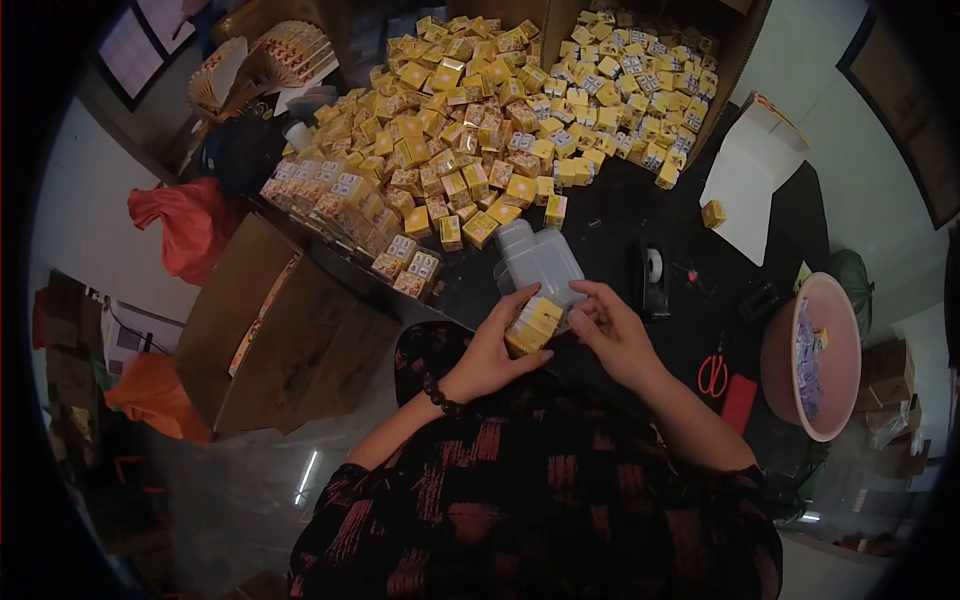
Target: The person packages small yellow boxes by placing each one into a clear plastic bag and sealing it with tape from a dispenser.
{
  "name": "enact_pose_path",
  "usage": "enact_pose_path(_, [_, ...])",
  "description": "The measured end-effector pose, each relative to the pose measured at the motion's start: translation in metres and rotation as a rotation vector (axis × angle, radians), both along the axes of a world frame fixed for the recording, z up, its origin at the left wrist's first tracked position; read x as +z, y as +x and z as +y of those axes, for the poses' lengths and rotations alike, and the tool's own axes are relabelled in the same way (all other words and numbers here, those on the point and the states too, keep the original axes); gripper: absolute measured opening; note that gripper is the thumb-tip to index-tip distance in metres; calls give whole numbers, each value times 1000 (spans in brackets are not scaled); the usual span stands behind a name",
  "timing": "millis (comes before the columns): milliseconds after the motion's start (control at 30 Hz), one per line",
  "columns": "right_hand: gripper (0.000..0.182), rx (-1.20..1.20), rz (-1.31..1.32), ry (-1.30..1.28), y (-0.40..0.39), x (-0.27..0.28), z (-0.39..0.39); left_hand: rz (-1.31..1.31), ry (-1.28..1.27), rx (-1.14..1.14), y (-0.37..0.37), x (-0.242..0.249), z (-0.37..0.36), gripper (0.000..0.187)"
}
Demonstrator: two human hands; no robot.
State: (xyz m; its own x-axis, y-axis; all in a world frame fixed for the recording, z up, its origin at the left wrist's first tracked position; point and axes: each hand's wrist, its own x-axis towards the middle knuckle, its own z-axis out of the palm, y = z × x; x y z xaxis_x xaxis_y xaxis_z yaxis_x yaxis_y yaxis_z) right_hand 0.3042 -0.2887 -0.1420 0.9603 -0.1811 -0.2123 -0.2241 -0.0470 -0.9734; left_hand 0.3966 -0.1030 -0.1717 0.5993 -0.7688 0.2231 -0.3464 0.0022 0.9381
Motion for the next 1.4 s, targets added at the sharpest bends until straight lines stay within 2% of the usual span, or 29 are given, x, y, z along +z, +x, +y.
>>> enact_pose_path(33, [48,0,1,-1,-2,2,1,257,-116,-116,-3,-2,1,68])
enact_pose_path(67, [48,75,-186,-126,-2,6,2,258,-117,-116,-6,-5,3,68])
enact_pose_path(100, [48,151,-373,-250,-3,9,3,583,-222,-281,-8,-7,6,64])
enact_pose_path(133, [48,152,-368,-249,-5,4,6,910,-325,-445,-11,-9,8,62])
enact_pose_path(167, [45,155,-419,-163,-6,-7,9,916,-326,-442,-13,-12,9,62])
enact_pose_path(233, [42,164,-458,-70,-9,-18,14,1266,-326,-457,-16,-20,11,59])
enact_pose_path(267, [39,179,-519,-93,-10,-22,15,1277,-331,-447,-15,-24,11,59])
enact_pose_path(333, [35,203,-566,-106,-11,-27,19,1167,-217,-573,-12,-31,11,59])
enact_pose_path(367, [33,223,-577,7,-12,-29,21,1179,-221,-561,-14,-38,11,59])
enact_pose_path(400, [31,240,-589,119,-12,-31,22,1318,-259,-654,-15,-41,11,57])
enact_pose_path(433, [31,244,-582,127,-15,-33,23,1453,-297,-748,-16,-43,11,55])
enact_pose_path(467, [30,232,-530,211,-18,-34,23,1458,-300,-742,-21,-43,14,55])
enact_pose_path(533, [29,215,-478,295,-21,-37,21,1443,-289,-474,-32,-24,15,50])
enact_pose_path(567, [28,199,-433,341,-24,-38,19,1446,-285,-474,-31,-21,13,50])
enact_pose_path(633, [26,182,-386,388,-25,-39,15,813,-141,-439,-27,-18,7,54])
enact_pose_path(667, [26,188,-417,385,-25,-42,13,815,-139,-439,-26,-19,7,54])
enact_pose_path(733, [26,193,-451,382,-25,-42,13,779,28,-379,-22,-21,11,56])
enact_pose_path(833, [24,74,-409,432,-25,-41,15,852,65,-347,-20,-17,10,55])
enact_pose_path(900, [20,138,-299,464,-25,-46,11,871,77,-362,-21,-18,8,52])
enact_pose_path(1000, [17,130,-421,339,-26,-53,10,942,65,-386,-20,-25,4,52])
enact_pose_path(1133, [16,33,-386,397,-27,-36,6,1084,19,-322,-22,-26,-2,58])
enact_pose_path(1200, [14,105,-303,237,-29,-30,-1,1035,22,-311,-24,-28,-8,59])
enact_pose_path(1233, [14,98,-301,239,-29,-24,-2,981,21,-297,-25,-29,-11,60])
enact_pose_path(1300, [12,114,-289,-259,-28,-14,-2,899,45,-312,-24,-23,-16,59])
enact_pose_path(1333, [12,106,-289,-258,-30,-18,-4,811,63,-322,-23,-21,-18,59])
enact_pose_path(1400, [16,19,-209,131,-34,-31,-8,739,78,-355,-21,-22,-22,59])
